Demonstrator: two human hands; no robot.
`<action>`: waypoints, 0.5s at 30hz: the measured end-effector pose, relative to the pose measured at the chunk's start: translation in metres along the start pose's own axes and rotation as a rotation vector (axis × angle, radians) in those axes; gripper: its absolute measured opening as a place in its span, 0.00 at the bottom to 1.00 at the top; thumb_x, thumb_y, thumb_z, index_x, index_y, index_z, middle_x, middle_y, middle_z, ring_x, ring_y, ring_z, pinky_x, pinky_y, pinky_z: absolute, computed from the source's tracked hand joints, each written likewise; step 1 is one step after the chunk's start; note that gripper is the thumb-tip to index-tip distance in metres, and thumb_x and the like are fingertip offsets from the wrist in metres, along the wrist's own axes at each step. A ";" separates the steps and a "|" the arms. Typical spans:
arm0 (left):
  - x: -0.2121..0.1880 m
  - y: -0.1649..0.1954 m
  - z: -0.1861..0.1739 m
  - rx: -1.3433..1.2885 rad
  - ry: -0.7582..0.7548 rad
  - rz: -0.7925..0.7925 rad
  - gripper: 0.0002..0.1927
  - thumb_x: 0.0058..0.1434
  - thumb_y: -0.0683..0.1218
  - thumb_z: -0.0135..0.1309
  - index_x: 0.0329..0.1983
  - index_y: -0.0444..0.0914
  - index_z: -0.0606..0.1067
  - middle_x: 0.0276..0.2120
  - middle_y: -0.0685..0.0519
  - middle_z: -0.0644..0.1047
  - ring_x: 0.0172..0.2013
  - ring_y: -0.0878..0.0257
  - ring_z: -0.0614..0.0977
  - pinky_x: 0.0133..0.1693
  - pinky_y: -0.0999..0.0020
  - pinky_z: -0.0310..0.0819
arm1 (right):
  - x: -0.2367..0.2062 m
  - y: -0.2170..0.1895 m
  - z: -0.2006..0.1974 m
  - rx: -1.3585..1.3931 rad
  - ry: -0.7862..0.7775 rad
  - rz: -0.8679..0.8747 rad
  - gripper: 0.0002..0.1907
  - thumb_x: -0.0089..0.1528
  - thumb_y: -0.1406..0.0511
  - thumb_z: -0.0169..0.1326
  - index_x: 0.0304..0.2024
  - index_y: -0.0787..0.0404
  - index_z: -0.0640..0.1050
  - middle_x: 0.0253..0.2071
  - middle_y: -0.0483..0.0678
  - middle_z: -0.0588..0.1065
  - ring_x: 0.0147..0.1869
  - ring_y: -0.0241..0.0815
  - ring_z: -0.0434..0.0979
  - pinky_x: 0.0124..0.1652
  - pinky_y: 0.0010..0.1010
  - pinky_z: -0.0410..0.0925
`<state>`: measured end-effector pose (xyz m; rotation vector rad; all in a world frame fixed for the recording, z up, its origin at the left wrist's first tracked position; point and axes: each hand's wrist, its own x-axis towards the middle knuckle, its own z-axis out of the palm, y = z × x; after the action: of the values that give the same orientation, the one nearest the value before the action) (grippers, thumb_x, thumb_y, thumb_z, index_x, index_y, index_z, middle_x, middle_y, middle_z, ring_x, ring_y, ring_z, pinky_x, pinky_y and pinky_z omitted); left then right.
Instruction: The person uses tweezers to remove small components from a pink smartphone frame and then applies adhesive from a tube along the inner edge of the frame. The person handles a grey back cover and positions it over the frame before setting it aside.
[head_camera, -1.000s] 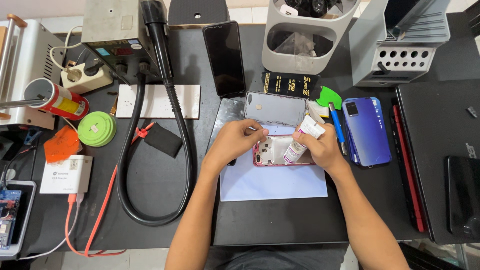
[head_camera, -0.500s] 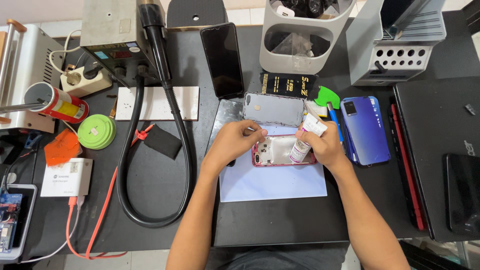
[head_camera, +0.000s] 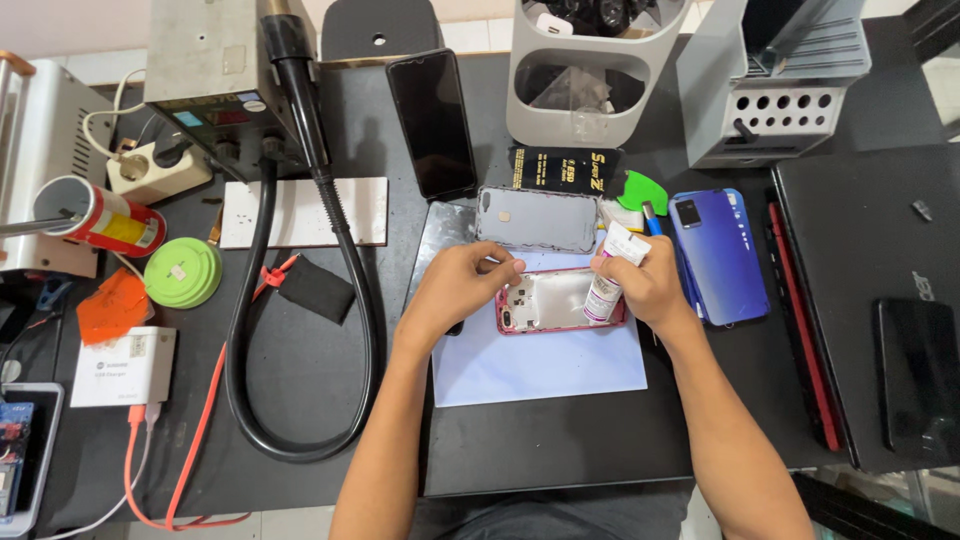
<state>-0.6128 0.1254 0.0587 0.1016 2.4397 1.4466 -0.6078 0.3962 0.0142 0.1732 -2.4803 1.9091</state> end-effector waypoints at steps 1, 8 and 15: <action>0.000 0.000 0.000 -0.013 -0.004 -0.005 0.18 0.58 0.56 0.59 0.38 0.37 0.82 0.29 0.50 0.86 0.26 0.64 0.84 0.31 0.68 0.73 | 0.000 0.000 0.000 -0.008 0.000 -0.005 0.09 0.56 0.67 0.55 0.28 0.70 0.79 0.24 0.45 0.76 0.28 0.32 0.71 0.30 0.27 0.65; 0.000 -0.004 0.000 -0.025 -0.009 0.037 0.18 0.59 0.55 0.59 0.38 0.36 0.82 0.30 0.51 0.86 0.27 0.65 0.84 0.32 0.70 0.74 | 0.001 0.002 -0.005 -0.032 0.008 -0.044 0.08 0.55 0.68 0.54 0.28 0.70 0.78 0.23 0.46 0.75 0.28 0.33 0.71 0.30 0.28 0.65; 0.000 -0.006 0.001 -0.002 0.001 0.002 0.17 0.58 0.55 0.60 0.38 0.36 0.83 0.27 0.48 0.85 0.24 0.63 0.81 0.30 0.68 0.72 | 0.004 0.007 -0.010 -0.056 0.032 -0.045 0.08 0.54 0.69 0.54 0.26 0.70 0.78 0.22 0.47 0.76 0.27 0.33 0.72 0.29 0.28 0.66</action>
<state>-0.6122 0.1235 0.0535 0.1028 2.4399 1.4497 -0.6129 0.4069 0.0105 0.1950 -2.4838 1.8096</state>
